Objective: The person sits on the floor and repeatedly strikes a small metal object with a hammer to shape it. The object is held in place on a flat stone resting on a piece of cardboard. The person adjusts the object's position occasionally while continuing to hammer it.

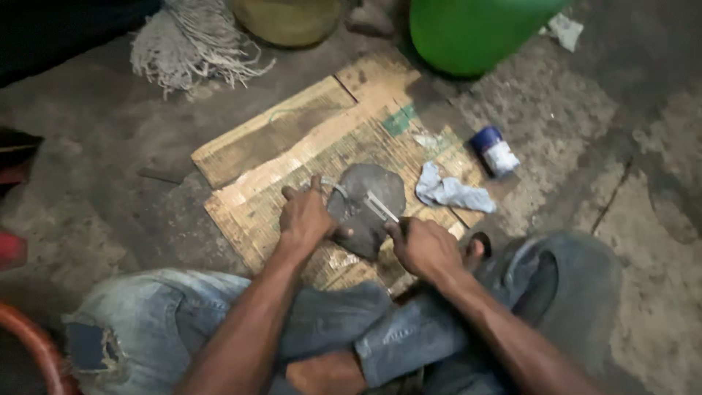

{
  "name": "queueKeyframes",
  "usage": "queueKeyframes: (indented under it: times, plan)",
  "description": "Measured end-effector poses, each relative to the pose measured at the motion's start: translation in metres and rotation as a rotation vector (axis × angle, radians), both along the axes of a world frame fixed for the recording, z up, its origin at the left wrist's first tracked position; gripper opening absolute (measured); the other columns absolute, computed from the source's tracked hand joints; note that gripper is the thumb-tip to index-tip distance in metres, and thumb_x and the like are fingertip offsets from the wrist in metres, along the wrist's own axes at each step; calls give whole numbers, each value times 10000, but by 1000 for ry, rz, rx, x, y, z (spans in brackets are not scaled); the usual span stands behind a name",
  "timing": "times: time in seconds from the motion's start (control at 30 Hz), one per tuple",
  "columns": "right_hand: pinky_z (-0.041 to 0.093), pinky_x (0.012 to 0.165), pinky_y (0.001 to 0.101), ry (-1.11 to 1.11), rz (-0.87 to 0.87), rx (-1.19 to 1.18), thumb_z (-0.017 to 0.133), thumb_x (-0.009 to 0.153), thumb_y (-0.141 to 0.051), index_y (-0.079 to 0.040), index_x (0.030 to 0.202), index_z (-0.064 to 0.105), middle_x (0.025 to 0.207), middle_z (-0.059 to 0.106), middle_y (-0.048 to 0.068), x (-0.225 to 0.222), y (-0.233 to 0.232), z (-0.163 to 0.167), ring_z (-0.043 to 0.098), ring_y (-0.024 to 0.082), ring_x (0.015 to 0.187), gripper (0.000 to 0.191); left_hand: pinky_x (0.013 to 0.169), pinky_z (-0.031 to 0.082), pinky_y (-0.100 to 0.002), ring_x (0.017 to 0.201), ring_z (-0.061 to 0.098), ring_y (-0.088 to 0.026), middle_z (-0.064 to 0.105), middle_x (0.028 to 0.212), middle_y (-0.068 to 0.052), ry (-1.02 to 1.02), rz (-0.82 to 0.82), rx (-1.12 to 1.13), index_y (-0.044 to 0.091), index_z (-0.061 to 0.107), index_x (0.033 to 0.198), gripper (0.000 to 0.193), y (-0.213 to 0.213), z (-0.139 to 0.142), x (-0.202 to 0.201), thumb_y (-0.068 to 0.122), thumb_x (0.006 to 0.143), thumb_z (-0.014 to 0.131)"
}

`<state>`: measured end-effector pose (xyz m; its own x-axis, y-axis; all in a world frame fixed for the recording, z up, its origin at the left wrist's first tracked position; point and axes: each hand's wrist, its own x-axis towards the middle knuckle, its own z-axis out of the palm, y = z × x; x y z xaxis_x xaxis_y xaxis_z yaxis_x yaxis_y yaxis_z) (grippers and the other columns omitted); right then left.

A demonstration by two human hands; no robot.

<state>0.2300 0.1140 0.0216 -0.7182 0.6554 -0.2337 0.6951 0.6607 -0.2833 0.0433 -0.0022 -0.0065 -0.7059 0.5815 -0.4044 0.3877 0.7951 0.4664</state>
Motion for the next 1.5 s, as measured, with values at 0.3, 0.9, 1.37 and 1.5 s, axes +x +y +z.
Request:
queueKeyframes:
  times: [0.3, 0.9, 1.37, 1.5]
  plan:
    - [539, 841, 563, -99, -18, -17, 525, 939, -515, -92, 1034, 743, 925, 717, 265, -1, -2, -4, 694, 470, 918, 486, 929, 577, -493, 1119, 625, -528, 481, 1316, -375, -25, 36, 18, 170, 280, 1571, 1363, 1, -17, -5, 390, 466, 1046]
    - [537, 857, 577, -253, 31, -86, 593, 898, -489, -77, 1066, 740, 941, 700, 269, -2, 1, -7, 698, 464, 941, 469, 961, 578, -498, 1178, 617, -544, 422, 1400, -403, -37, 17, 17, 180, 289, 1598, 1380, 0, 7, -1, 412, 460, 1035]
    - [515, 803, 612, 1, -35, -22, 460, 999, -433, -58, 1102, 695, 901, 705, 305, 1, 1, -18, 681, 508, 875, 455, 942, 576, -503, 1144, 623, -551, 409, 1394, -389, -64, 30, 13, 175, 312, 1577, 1345, -1, 3, -1, 392, 464, 1037]
    - [532, 823, 586, -126, 68, -64, 593, 869, -471, -57, 993, 733, 947, 709, 267, 1, 4, -14, 684, 475, 929, 454, 953, 571, -512, 1164, 600, -566, 490, 1300, -428, -2, -14, 87, 101, 300, 1583, 1406, -3, 2, 1, 466, 449, 1047]
